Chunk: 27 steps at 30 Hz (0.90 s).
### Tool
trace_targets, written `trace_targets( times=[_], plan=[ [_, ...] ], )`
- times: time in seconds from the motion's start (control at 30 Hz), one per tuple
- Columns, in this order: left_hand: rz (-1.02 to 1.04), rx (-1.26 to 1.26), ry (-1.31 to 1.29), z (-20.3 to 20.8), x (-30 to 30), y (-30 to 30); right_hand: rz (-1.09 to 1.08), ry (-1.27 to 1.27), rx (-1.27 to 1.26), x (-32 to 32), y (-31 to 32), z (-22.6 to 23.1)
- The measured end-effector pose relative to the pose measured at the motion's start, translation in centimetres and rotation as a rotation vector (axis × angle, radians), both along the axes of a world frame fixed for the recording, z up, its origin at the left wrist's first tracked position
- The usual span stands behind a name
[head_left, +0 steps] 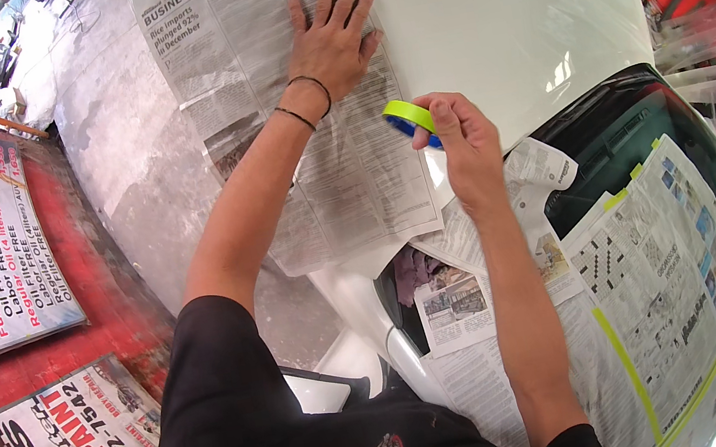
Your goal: The person places newspaper sheets over the hood of a white car and secures them with yellow masking tape. They smooth the paper, apply tape strips, and adjust coverage across the hood surface.
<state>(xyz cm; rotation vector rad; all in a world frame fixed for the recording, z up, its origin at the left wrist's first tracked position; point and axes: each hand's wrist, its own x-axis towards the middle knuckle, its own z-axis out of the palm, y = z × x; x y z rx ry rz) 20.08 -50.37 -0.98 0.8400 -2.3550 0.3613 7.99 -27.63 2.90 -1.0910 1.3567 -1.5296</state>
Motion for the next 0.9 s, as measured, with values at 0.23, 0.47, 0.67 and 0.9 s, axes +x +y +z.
trace_targets(
  times=[0.23,0.47,0.67,0.9],
  plan=[
    [-0.249,0.145,0.306,-0.1,0.2,-2.4,-0.125,-0.457,-0.001,3.1,-2.1,-6.1],
    [-0.466,0.704,0.03,5.1,4.7,5.2,-0.081,-0.333,-0.025,2.6,-1.7,-6.9],
    [-0.508,0.869,-0.141,4.8,5.7,6.4,-0.097,-0.359,-0.062,3.1,-1.7,-8.1],
    [-0.385,0.895,0.121,5.4,7.3,9.2,-0.107,-0.104,-0.075,3.5,-1.2,-6.7]
  ],
)
